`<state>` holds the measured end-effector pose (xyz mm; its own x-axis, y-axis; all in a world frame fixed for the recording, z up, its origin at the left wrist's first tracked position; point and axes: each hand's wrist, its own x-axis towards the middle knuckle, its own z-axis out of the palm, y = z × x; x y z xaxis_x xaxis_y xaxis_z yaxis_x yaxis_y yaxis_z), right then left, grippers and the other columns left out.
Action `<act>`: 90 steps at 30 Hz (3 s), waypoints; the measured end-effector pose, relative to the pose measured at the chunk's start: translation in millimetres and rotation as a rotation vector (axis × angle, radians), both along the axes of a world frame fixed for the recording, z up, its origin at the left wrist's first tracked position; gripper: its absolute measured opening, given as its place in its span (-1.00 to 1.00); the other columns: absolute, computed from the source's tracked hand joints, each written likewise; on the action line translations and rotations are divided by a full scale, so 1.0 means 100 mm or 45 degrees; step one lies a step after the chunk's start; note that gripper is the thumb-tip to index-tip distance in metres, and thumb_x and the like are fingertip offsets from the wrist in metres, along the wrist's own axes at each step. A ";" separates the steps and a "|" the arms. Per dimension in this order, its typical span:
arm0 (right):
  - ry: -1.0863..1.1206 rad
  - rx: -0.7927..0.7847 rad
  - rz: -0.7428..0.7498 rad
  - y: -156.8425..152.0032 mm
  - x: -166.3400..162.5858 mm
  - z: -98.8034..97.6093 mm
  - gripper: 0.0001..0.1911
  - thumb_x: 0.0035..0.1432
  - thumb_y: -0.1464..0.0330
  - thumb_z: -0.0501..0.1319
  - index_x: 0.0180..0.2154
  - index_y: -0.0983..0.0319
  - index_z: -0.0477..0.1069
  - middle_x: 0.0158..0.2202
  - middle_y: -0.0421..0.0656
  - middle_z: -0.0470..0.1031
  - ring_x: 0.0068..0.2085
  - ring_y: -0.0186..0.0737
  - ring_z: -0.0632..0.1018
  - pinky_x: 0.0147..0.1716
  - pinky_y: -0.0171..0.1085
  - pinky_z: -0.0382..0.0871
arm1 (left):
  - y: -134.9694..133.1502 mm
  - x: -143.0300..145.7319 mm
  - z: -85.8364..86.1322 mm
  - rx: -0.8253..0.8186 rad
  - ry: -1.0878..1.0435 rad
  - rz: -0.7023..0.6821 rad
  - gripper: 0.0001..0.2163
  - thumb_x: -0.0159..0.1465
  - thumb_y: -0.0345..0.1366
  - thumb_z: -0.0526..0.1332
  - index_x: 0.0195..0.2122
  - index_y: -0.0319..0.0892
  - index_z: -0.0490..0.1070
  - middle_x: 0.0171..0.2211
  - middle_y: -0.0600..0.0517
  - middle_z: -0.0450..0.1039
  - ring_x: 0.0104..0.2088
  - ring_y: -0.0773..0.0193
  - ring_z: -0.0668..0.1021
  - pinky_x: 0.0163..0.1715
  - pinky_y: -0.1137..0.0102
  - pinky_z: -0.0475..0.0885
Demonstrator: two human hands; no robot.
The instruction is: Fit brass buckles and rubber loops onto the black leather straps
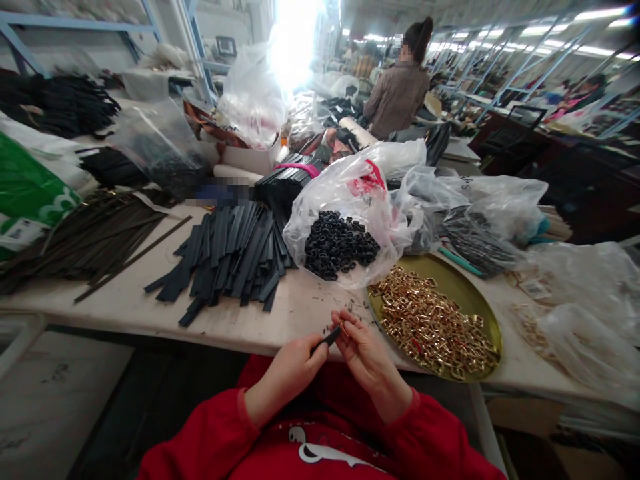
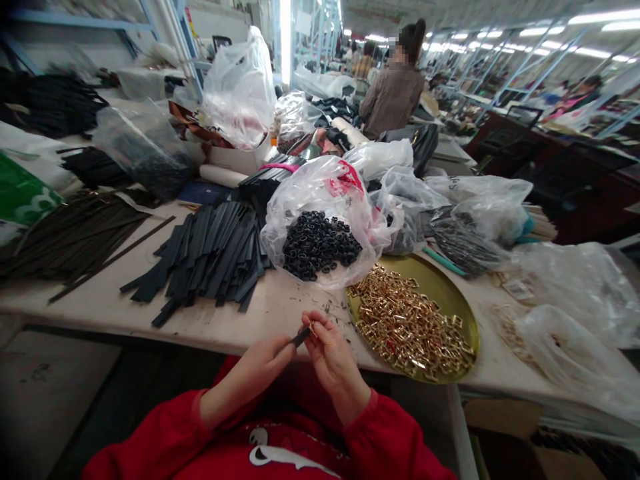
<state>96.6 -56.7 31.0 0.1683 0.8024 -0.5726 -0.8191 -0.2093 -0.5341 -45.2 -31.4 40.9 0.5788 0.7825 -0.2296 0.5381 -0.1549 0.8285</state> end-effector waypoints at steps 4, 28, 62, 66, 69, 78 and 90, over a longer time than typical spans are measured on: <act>-0.008 0.039 0.025 -0.04 0.00 -0.05 -0.81 -0.13 0.51 0.31 -0.37 0.22 0.47 -0.31 -0.19 0.57 -0.26 -0.37 0.56 -0.19 -0.39 0.43 | -0.03 -0.01 0.07 -0.011 -0.019 -0.026 -0.76 0.24 -0.28 -0.06 -0.49 -0.19 0.30 -0.56 0.12 0.30 -0.52 0.35 0.31 -0.52 0.47 0.11; -0.654 0.197 0.230 -0.20 -0.09 -0.08 -0.79 -0.09 0.28 0.33 -0.45 0.25 0.37 -0.51 -0.30 0.42 -0.47 -0.42 0.38 -0.43 -0.40 0.27 | -0.04 0.01 -0.03 -0.280 -0.234 0.054 -0.78 0.25 -0.16 -0.01 -0.45 -0.18 0.21 -0.60 0.16 0.24 -0.58 0.40 0.28 -0.57 0.47 0.15; -1.523 0.288 0.663 -0.29 0.10 0.02 -0.92 -0.05 0.39 0.17 -0.53 0.19 0.28 -0.59 -0.29 0.28 -0.54 -0.34 0.29 -0.55 -0.35 0.13 | -0.23 0.02 0.13 -0.134 -0.057 0.093 -0.78 0.24 -0.26 -0.04 -0.53 -0.17 0.22 -0.57 0.08 0.31 -0.52 0.32 0.36 -0.52 0.44 0.16; -1.507 0.258 0.664 -0.21 0.11 0.01 -0.90 -0.06 0.39 0.18 -0.54 0.20 0.26 -0.62 -0.31 0.27 -0.55 -0.36 0.27 -0.56 -0.36 0.11 | -0.18 0.02 0.20 -0.151 -0.042 0.002 -0.82 0.21 -0.28 -0.01 -0.51 -0.17 0.23 -0.56 0.08 0.33 -0.51 0.31 0.36 -0.51 0.44 0.17; -1.616 0.294 0.682 -0.13 0.13 0.05 -0.89 -0.08 0.40 0.18 -0.56 0.20 0.26 -0.62 -0.30 0.29 -0.54 -0.36 0.28 -0.54 -0.36 0.10 | -0.10 0.01 0.22 -0.168 -0.087 -0.016 -0.78 0.23 -0.25 -0.04 -0.53 -0.17 0.22 -0.59 0.11 0.28 -0.54 0.34 0.34 -0.53 0.45 0.16; -1.635 0.326 0.736 0.15 0.23 0.12 -0.90 -0.05 0.38 0.21 -0.54 0.20 0.29 -0.60 -0.29 0.31 -0.53 -0.34 0.29 -0.53 -0.35 0.10 | 0.22 0.06 0.17 -0.244 -0.112 -0.049 -0.73 0.25 -0.16 -0.07 -0.45 -0.18 0.27 -0.62 0.13 0.30 -0.59 0.35 0.39 -0.56 0.48 0.22; -1.413 0.438 0.937 0.62 0.57 0.05 -0.85 0.10 0.28 0.11 -0.41 0.21 0.37 -0.57 -0.26 0.35 -0.52 -0.32 0.35 -0.52 -0.34 0.20 | 0.50 0.22 -0.19 -0.181 -0.212 0.139 -0.73 0.22 -0.26 0.00 -0.08 -0.17 0.27 -0.54 0.12 0.35 -0.57 0.36 0.42 -0.55 0.48 0.28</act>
